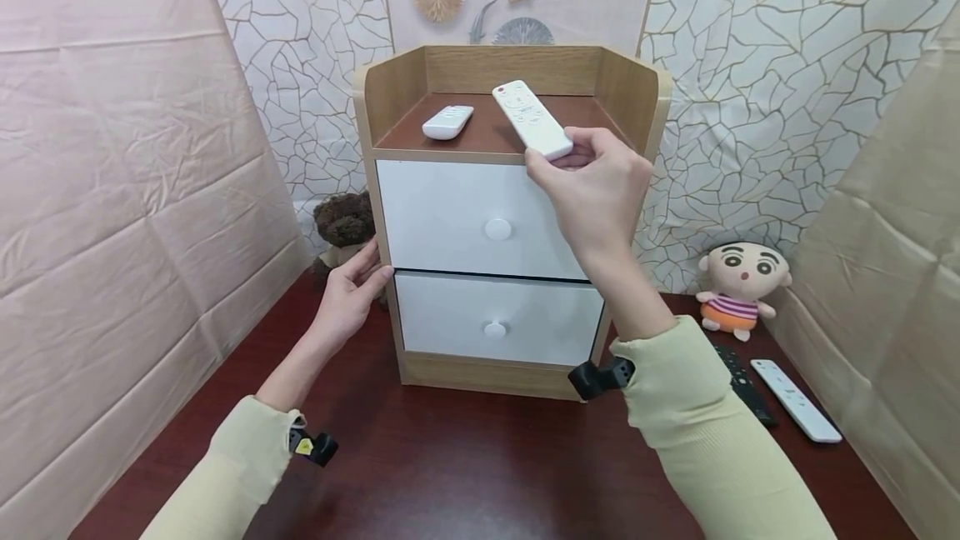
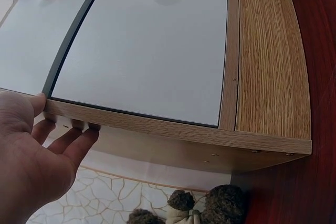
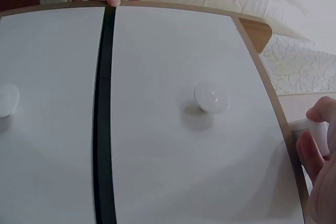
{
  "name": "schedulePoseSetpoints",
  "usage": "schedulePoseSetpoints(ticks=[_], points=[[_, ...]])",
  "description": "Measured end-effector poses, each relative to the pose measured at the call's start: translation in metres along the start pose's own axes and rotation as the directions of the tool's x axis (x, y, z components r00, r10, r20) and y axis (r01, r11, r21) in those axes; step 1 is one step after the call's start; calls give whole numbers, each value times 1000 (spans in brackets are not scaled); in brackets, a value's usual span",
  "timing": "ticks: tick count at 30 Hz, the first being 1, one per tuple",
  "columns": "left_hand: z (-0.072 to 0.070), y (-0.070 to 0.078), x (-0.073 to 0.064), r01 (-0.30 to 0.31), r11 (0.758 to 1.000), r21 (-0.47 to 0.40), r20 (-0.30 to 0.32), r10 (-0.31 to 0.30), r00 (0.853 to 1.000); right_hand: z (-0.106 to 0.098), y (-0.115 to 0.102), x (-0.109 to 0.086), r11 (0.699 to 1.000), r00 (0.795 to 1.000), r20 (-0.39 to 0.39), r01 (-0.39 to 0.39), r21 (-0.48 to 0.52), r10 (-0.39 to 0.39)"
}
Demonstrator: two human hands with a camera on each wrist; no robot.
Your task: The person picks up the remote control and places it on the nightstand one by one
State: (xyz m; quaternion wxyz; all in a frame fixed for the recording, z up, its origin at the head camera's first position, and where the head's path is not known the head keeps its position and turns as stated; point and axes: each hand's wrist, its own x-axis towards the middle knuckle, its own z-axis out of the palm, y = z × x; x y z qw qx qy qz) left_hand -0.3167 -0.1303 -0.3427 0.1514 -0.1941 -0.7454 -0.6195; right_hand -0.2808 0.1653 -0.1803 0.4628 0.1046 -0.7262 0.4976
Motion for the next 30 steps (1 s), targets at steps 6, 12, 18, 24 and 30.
schedulePoseSetpoints(ticks=[6, 12, 18, 24, 30], points=[[1, -1, 1, -12, 1000, -9, -6, 12, 1000, 12, -6, 0, 995, 1000, 1, 13, -95, -13], [3, -3, 2, -28, 999, -18, -1, 28, 1000, 19, -10, -1, 992, 998, 11, 57, -112, -56], [2, -3, 1, -17, 1000, -10, -4, 17, 1000, 26, -17, 2, 985, 995, 27, 102, -141, -99], [2, -2, 0, -14, 1000, -6, -2, 14, 1000, 32, -22, 5, 972, 994, 77, 92, -214, -77], [3, -2, -1, -17, 1000, -12, 3, 17, 1000, 35, -24, 5, 960, 993, 107, 80, -267, -53]])
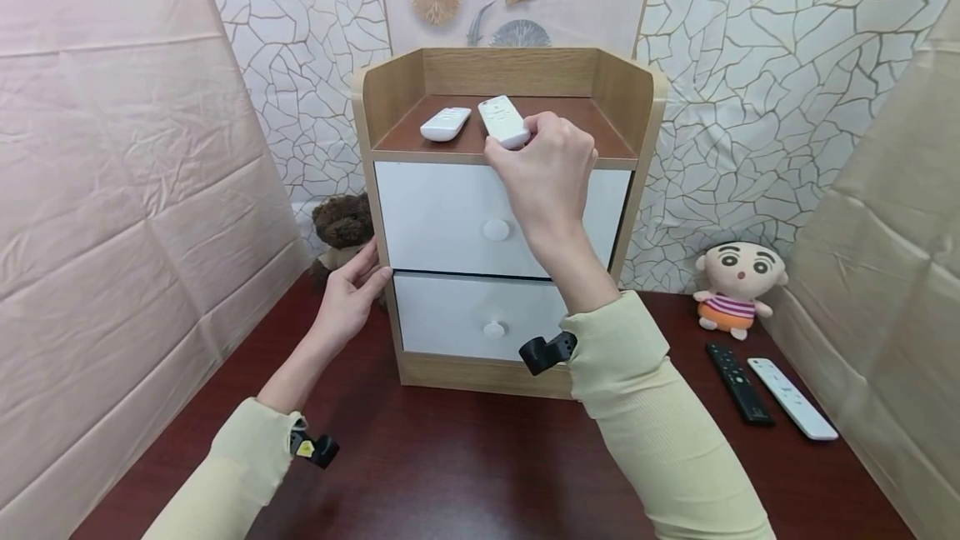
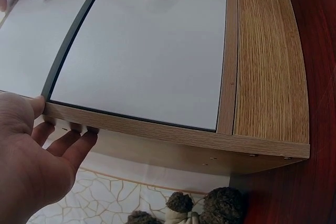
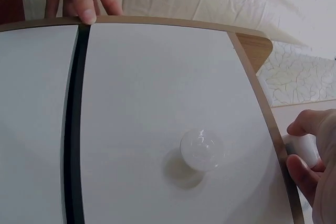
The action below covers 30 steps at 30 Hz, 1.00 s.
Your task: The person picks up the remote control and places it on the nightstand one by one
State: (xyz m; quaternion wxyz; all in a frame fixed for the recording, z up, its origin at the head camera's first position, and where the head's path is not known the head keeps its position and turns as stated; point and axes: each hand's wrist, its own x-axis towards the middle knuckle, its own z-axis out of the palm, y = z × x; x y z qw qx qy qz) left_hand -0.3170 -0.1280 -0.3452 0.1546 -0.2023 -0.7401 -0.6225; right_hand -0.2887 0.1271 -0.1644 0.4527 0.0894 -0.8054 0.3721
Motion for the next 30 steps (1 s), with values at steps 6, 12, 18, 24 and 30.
schedulePoseSetpoints(ticks=[6, 12, 18, 24, 30], points=[[0, 1, 0, -14, 1000, 3, -3, 14, 1000, 0, -6, 1, 999, 999, 33, -17, -32, 18], [0, 0, -1, -23, 1000, 13, -1, 23, 1000, 1, -7, 6, 995, 997, 64, -37, -97, 43], [1, 0, -2, -20, 999, 25, -6, 20, 1000, 1, -8, 10, 989, 990, 106, -84, -119, 96], [1, -1, -2, -9, 1000, 21, -2, 9, 1000, 0, -2, 10, 993, 987, 126, -85, -85, 95], [0, -1, -1, -20, 1000, 21, -6, 20, 1000, -3, -1, 14, 993, 979, 166, -118, -5, 118]])
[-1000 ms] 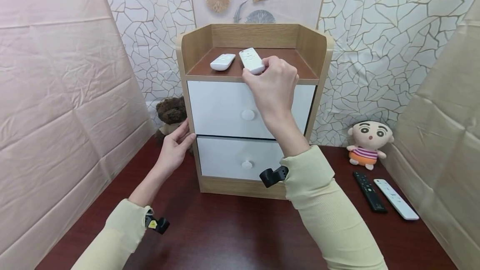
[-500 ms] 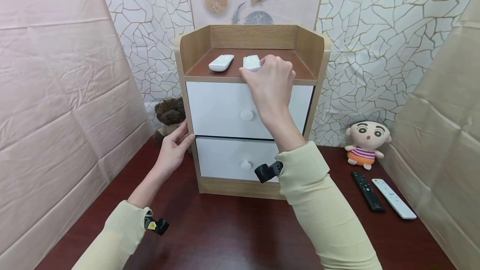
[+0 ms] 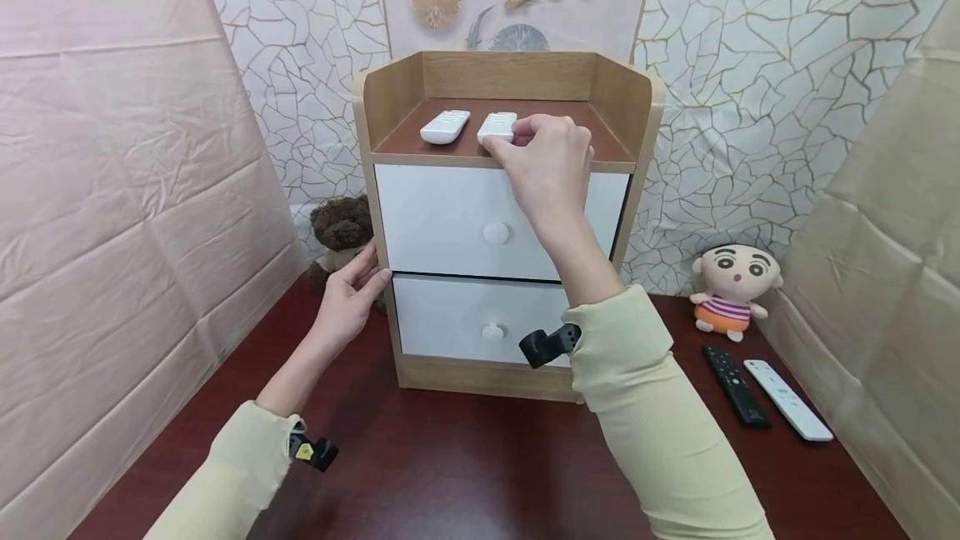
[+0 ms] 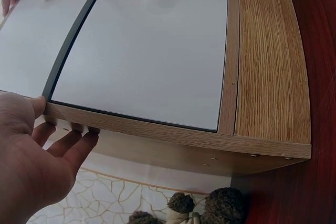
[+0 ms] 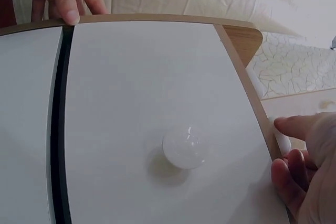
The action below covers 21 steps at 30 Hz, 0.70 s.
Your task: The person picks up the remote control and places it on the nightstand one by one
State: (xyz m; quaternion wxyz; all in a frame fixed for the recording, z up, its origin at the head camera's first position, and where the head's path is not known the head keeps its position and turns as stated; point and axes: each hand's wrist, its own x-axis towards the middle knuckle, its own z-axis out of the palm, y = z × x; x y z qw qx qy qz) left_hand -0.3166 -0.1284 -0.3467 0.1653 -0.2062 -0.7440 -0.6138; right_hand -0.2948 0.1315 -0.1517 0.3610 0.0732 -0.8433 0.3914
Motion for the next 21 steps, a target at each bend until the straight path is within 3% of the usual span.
schedulePoseSetpoints(ticks=[14, 21], points=[[0, 1, 1, -1, 1000, -5, 2, 1, 1000, 0, -2, 2, 1000, 999, 40, -26, -5, 26], [0, 1, 1, 8, 1000, -10, 6, -8, 1000, -4, 3, -2, 998, 999, 46, -7, 70, 4]])
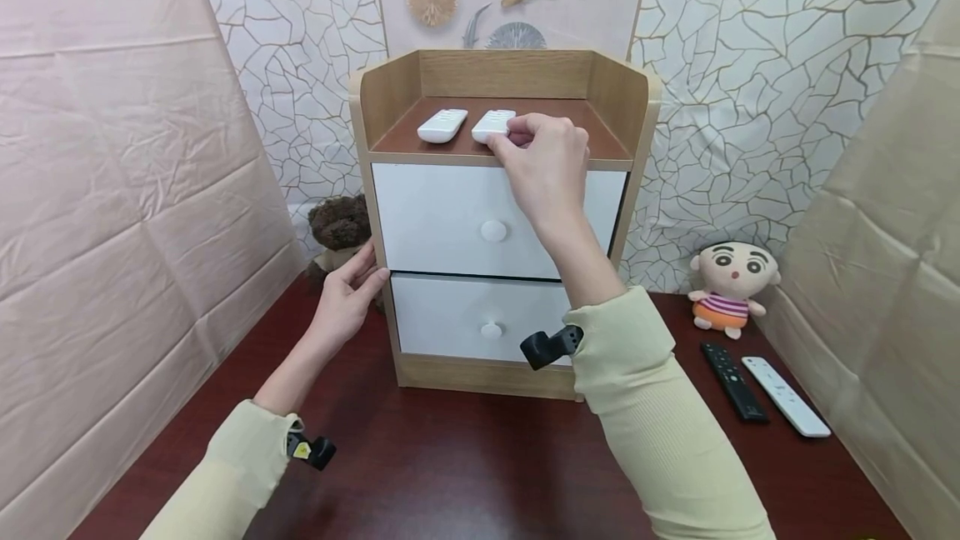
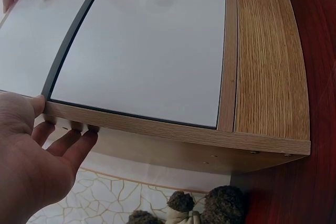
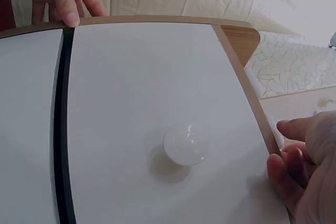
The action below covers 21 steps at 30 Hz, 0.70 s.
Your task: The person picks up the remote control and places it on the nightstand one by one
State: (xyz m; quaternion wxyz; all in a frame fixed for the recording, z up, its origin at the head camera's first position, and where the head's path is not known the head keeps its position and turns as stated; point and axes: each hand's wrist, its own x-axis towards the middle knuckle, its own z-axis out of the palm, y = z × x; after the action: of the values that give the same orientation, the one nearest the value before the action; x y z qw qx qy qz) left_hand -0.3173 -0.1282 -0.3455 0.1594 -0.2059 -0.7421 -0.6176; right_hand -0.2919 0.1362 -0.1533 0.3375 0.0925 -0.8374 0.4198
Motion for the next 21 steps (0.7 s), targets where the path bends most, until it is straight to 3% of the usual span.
schedulePoseSetpoints(ticks=[9, 16, 21], points=[[0, 0, -1, 18, 1000, 9, 0, -18, 1000, -32, 16, -32, 981, 1000, 3, 30, 192, -31], [-1, 1, -2, 31, 999, 15, 2, -31, 1000, -76, 41, -64, 994, 998, -59, 8, 113, -1], [0, 1, -2, 25, 1000, 19, -1, -25, 1000, -106, 73, -79, 993, 992, -83, -91, 70, 97]])
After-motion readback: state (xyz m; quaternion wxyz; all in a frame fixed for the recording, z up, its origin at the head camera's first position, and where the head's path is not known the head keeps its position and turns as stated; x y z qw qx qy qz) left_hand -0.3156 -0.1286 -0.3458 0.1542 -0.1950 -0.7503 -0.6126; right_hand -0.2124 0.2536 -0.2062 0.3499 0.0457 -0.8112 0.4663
